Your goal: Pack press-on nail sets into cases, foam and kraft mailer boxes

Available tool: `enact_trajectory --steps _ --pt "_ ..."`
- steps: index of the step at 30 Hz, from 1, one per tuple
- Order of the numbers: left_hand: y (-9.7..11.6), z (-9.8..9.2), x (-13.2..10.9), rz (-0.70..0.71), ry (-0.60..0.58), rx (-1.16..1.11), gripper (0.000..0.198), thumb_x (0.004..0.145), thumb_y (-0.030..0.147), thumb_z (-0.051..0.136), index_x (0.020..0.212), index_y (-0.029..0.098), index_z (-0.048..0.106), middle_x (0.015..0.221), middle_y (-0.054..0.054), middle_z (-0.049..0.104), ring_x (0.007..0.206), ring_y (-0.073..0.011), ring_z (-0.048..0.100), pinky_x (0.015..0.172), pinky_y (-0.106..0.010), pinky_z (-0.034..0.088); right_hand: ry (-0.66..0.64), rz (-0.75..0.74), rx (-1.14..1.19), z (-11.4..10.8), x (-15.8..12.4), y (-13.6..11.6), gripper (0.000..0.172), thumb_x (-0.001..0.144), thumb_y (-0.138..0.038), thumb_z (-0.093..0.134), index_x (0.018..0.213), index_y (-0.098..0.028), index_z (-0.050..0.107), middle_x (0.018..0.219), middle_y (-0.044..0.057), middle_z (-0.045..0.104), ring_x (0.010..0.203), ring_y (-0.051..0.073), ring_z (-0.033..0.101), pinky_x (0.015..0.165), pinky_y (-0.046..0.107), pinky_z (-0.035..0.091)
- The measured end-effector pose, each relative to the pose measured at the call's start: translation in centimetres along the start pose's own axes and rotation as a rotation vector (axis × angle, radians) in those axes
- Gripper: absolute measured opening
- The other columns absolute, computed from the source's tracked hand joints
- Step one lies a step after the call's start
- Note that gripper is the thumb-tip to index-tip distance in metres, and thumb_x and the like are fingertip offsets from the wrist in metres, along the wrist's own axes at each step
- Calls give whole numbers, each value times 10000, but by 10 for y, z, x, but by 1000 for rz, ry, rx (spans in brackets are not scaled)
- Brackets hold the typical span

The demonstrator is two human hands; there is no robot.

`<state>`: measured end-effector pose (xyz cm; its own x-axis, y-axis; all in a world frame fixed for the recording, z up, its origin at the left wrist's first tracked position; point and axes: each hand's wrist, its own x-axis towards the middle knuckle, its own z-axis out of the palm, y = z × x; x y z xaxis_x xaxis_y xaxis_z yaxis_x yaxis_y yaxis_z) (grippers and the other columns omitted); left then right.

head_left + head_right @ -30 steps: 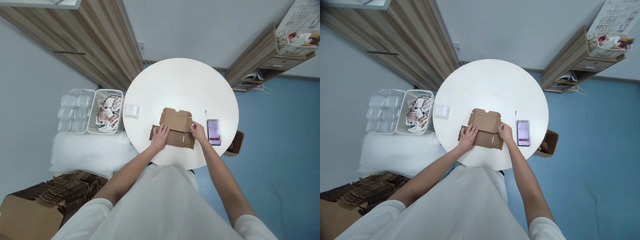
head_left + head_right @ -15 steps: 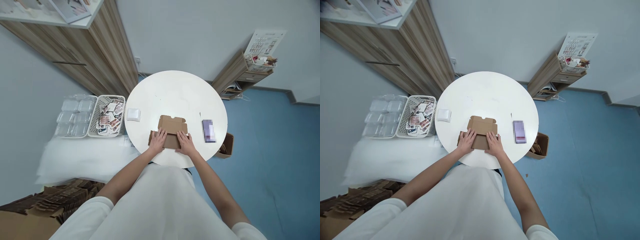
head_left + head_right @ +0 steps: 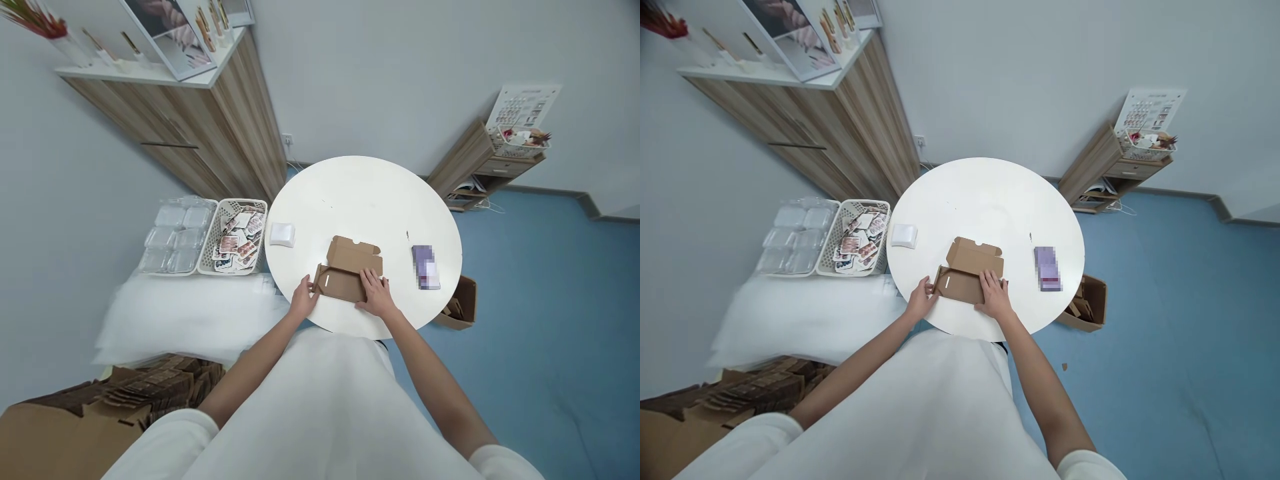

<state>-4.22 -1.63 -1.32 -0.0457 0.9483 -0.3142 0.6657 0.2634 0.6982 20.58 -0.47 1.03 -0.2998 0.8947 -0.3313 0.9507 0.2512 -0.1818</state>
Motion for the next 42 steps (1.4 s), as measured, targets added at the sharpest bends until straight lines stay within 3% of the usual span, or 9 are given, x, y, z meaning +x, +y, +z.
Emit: enact_trajectory --steps 9,12,19,28,36,42 --pt "21 -7 6 -20 -17 -11 229 785 207 449 970 153 572 857 -50 634 773 -161 581 716 -283 451 11 54 24 3 1 -10 992 626 -472 616 1382 -223 24 1459 102 102 1329 278 58 989 474 176" --pt "29 -4 2 0 -40 -26 241 782 250 469 979 150 566 819 -46 625 745 -155 574 701 -278 450 23 45 33 5 1 -15 1001 622 -471 622 1382 -209 27 1455 103 121 1331 264 51 995 453 187" --pt "38 -1 -4 9 -37 -13 469 732 424 558 1094 136 487 1070 -108 554 799 -151 568 715 -273 455 22 58 20 8 1 -22 1070 589 -506 638 1382 -175 1 1457 115 103 1333 264 27 994 445 199" --pt "29 -1 9 3 -89 93 175 771 243 477 919 171 537 859 -41 618 757 -146 580 647 -248 417 -37 -29 -41 8 -6 -21 1115 567 -524 616 1380 -140 -43 1462 146 6 1329 305 -46 998 509 150" --pt "31 -2 15 16 -113 287 199 696 144 489 890 188 493 781 -32 613 732 -179 575 591 -258 375 -44 -42 -54 6 -9 -21 1116 562 -539 613 1382 -146 -34 1461 152 20 1329 314 -28 997 529 134" --pt "35 3 13 3 -83 337 250 708 138 478 956 176 474 813 -55 605 790 -198 577 642 -279 394 -50 -41 -50 6 -10 -21 1119 563 -511 627 1381 -143 -41 1460 154 36 1331 302 -31 1003 527 127"
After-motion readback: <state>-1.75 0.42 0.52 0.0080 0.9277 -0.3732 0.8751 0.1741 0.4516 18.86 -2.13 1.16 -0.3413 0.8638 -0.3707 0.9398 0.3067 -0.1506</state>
